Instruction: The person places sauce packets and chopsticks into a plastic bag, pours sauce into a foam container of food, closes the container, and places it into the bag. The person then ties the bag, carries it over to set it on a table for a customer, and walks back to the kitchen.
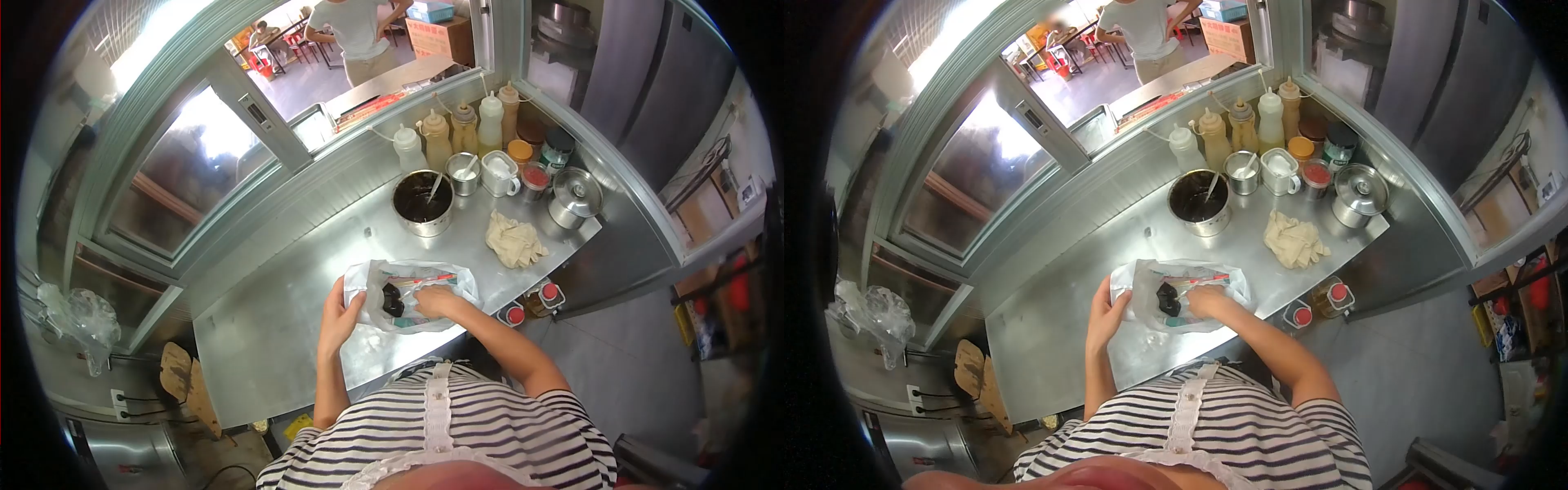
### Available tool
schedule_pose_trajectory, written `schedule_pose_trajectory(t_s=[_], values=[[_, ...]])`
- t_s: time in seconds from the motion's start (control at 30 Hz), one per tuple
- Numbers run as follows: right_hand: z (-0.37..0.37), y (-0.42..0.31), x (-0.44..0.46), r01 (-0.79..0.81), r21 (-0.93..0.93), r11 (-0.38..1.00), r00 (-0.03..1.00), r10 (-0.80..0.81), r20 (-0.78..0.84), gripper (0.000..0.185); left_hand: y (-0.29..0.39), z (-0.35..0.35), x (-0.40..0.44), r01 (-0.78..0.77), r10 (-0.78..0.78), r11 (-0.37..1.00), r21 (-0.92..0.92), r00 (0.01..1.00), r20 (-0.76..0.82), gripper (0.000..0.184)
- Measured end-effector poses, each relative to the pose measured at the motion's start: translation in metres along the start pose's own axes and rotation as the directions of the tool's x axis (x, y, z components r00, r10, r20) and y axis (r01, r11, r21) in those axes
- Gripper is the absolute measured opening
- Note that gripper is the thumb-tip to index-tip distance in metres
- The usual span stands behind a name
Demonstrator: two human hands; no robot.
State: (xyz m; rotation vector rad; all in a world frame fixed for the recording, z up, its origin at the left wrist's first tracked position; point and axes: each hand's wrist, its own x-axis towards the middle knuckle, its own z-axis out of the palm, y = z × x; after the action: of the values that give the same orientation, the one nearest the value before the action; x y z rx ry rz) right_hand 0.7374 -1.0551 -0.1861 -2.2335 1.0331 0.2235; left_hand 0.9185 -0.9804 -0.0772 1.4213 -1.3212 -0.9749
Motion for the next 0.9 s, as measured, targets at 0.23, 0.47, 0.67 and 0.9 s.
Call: schedule_pose_trajectory(t_s=[0.23,0.47,0.67,0.9], values=[[-0.006,0.006,-0.012,0.022,0.019,1.0,0.999,-0.022,-0.035,0.032,0.006,0.004,0.002,0.054,-0.056,0.995,0.08,0.998,0.02,0.033],[-0.123,-0.032,-0.09,0.585,0.434,0.685,0.784,-0.343,-0.517,0.059,0.004,0.005,0.001,0.107,-0.107,0.994,-0.012,0.994,-0.029,0.034],[-0.242,-0.079,-0.147,0.954,0.171,0.245,0.285,-0.57,-0.77,0.069,0.011,0.012,0.003,0.094,-0.094,0.995,-0.025,0.995,-0.012,0.036],[-0.27,-0.099,-0.165,0.958,0.247,0.148,0.284,-0.632,-0.721,0.065,0.026,0.021,-0.002,0.089,-0.09,0.996,-0.02,0.995,-0.043,0.037]])
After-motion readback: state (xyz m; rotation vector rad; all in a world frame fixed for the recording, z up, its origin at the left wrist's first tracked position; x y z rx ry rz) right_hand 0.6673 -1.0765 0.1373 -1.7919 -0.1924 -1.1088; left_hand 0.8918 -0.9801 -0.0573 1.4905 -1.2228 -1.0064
